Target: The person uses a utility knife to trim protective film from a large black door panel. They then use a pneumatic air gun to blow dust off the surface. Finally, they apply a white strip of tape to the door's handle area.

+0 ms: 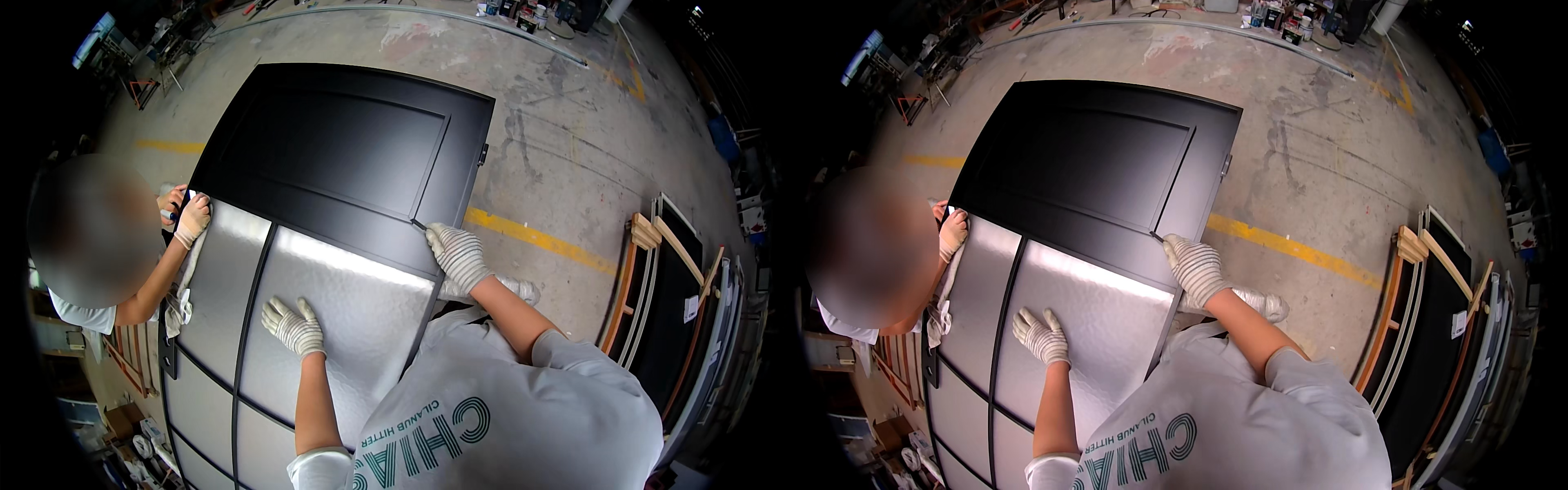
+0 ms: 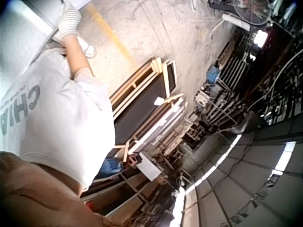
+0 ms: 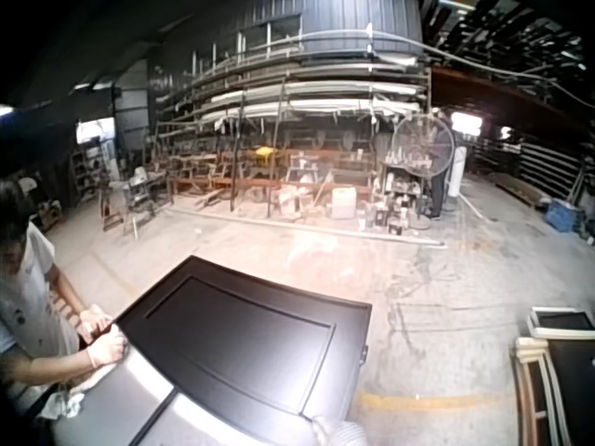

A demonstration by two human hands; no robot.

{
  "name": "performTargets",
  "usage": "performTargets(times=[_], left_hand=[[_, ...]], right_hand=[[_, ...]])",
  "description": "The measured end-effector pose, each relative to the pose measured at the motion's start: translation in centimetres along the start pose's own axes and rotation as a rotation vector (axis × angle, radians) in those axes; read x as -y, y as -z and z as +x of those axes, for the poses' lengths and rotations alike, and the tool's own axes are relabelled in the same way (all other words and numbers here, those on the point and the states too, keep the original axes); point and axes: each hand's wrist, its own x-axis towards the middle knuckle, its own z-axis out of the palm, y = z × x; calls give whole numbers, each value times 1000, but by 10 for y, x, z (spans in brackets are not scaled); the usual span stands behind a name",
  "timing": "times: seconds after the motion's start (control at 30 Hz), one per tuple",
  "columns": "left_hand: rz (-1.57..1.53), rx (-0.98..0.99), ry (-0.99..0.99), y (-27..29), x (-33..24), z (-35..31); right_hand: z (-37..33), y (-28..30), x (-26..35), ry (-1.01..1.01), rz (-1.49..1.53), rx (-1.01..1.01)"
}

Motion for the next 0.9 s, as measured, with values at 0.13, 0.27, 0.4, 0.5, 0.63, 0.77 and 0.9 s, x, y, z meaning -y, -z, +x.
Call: performTargets(times=[0.13, 0.27, 0.4, 0.5, 0.63, 0.77, 0.9], left_hand=[[-22, 16, 12, 1, -1, 1], [-15, 16, 8, 1, -1, 1], [-1, 7, 6, -1, 0, 2], [22, 11, 10, -1, -1, 2], [-4, 11, 4, -1, 0, 1], [-15, 12, -1, -1, -1, 2], [-8, 2, -3, -3, 0, 2]], right_hand=[[14, 7, -17, -92, 23, -24], [26, 19, -18, -41, 11, 71], [27, 23, -16, -65, 92, 79], [24, 21, -16, -129, 274, 115], [19, 13, -15, -129, 384, 60], [19, 8, -14, -95, 313, 46], [21, 13, -7, -165, 247, 85]])
